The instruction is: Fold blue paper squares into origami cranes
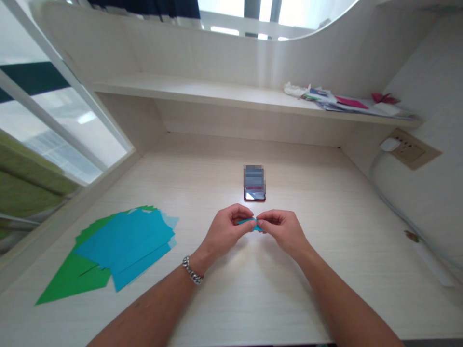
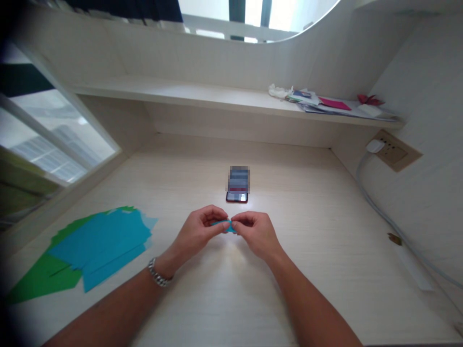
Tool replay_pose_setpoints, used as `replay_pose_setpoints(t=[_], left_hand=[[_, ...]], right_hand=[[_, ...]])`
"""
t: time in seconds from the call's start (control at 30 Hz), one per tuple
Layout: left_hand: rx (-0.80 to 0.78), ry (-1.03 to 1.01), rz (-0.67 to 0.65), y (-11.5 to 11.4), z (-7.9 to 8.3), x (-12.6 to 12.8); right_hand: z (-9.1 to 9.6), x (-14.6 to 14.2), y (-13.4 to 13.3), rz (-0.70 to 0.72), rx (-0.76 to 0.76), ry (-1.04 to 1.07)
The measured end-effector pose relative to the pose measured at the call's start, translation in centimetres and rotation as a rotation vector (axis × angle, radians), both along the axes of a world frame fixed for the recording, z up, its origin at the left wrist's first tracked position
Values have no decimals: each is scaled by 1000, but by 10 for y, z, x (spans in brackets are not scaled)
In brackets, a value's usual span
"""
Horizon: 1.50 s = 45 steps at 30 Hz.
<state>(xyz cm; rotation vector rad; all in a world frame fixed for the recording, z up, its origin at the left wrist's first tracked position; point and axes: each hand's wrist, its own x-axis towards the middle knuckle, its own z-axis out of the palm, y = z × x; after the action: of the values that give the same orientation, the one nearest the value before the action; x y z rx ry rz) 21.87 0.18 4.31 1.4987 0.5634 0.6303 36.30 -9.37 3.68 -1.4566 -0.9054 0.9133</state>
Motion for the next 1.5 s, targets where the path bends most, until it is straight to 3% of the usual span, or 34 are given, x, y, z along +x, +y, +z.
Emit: replay_pose_setpoints(t=[0.27,0.57,0.8,1.1,1.23,1.37,1.5], left_hand=[[118,50,23,-1,-3,1],[69,25,64,0,-5,1],[4,30,24,5,-6,0],[104,32,0,4,-6,-2],[-27,-39,26,4,-4,1],[-223,-96,180,1,-5,7],[-238,-47,101,-5,-8,9]], right_hand=[[-2,0,2,-20,33,8],[2,-3,3,-35,48,218],[2,1,1,0,17,162],[-2,-2,1,15,13,98],[-3,-2,3,-45,61,56],[-2,-2,4,-168,119,54],[-3,-4,5,-240,162,72]])
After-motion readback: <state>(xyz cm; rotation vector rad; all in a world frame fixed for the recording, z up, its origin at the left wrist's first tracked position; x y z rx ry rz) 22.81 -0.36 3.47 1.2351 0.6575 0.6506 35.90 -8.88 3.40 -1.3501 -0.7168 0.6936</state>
